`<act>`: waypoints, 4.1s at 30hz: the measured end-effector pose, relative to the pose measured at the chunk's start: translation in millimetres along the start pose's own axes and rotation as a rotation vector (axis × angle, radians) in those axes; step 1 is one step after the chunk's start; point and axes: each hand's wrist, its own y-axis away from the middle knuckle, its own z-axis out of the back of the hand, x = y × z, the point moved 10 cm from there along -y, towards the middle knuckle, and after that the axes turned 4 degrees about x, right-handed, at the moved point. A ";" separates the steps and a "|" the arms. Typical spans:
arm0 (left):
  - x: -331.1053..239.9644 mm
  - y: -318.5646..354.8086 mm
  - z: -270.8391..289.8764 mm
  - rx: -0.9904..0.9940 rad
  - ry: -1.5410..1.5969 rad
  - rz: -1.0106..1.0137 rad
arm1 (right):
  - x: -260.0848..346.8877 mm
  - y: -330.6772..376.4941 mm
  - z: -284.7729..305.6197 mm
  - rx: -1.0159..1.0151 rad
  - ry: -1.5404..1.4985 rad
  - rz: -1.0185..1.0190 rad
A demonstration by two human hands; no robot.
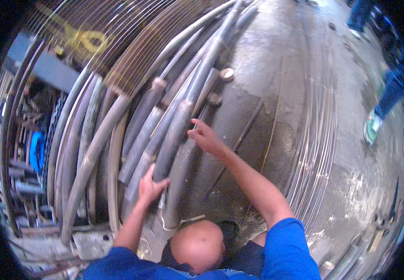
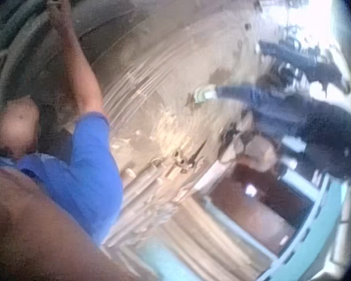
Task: The person gathers a bundle of thin bamboo strips, unties them, and lays them on the floor. They then separate and align the strips into two parallel rows, adjusting them by hand.
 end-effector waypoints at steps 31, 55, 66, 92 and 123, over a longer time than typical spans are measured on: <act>47.8 -36.7 -16.3 -0.599 -0.535 -0.187 | 38.6 244.7 147.4 -0.058 1.148 -0.317; -48.8 -5.4 -269.3 0.275 0.684 -0.147 | -78.4 380.7 1.5 -0.632 0.373 -0.029; -10.8 -31.7 -274.8 0.198 0.432 -0.220 | -131.2 378.7 23.6 -0.691 0.369 -0.205; -384.2 113.5 -425.0 0.621 0.506 -0.478 | -30.6 525.0 187.6 -0.785 1.018 -0.619; -365.9 102.2 -424.2 0.401 0.559 -0.502 | -49.6 551.1 111.7 -1.172 0.510 -0.216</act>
